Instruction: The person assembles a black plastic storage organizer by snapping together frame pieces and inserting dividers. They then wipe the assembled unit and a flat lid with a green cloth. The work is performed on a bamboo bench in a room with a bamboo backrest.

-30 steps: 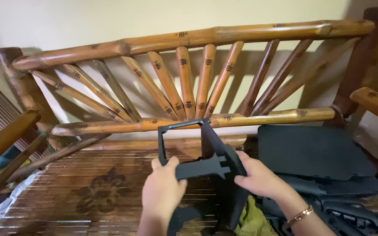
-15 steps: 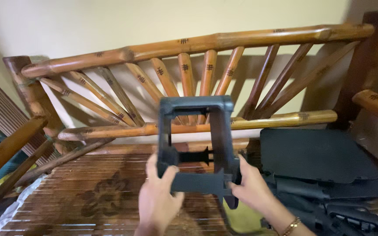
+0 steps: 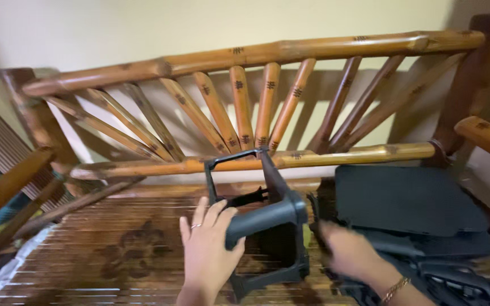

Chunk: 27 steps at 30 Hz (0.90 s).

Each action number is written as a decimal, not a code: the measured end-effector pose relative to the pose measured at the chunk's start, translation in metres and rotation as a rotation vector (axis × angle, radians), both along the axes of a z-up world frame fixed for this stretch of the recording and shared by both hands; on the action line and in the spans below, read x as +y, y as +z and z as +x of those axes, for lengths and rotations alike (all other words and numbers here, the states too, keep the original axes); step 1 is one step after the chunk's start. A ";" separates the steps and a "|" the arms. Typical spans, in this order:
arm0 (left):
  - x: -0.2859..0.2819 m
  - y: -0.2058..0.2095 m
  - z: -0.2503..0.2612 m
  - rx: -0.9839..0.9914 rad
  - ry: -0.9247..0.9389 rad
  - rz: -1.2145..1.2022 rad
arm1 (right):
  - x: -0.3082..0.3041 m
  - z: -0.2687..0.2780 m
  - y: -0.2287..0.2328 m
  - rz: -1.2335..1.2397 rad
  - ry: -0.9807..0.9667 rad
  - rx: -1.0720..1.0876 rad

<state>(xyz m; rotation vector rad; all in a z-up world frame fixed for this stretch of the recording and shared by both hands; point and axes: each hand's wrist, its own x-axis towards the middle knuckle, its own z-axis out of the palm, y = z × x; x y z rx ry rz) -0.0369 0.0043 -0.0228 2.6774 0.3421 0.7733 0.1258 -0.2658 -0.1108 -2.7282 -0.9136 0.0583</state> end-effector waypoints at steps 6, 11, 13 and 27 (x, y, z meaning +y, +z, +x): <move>-0.020 0.001 0.011 -0.044 -0.100 0.008 | 0.017 -0.043 0.087 0.470 0.067 0.064; -0.012 0.002 0.008 0.048 -0.154 0.046 | 0.042 -0.069 0.105 0.243 -0.041 -0.152; -0.011 0.004 0.007 0.019 -0.194 0.094 | 0.045 -0.069 0.106 0.252 -0.046 -0.176; 0.015 -0.007 0.005 0.056 -0.178 0.096 | 0.025 -0.046 0.087 0.461 -0.058 0.070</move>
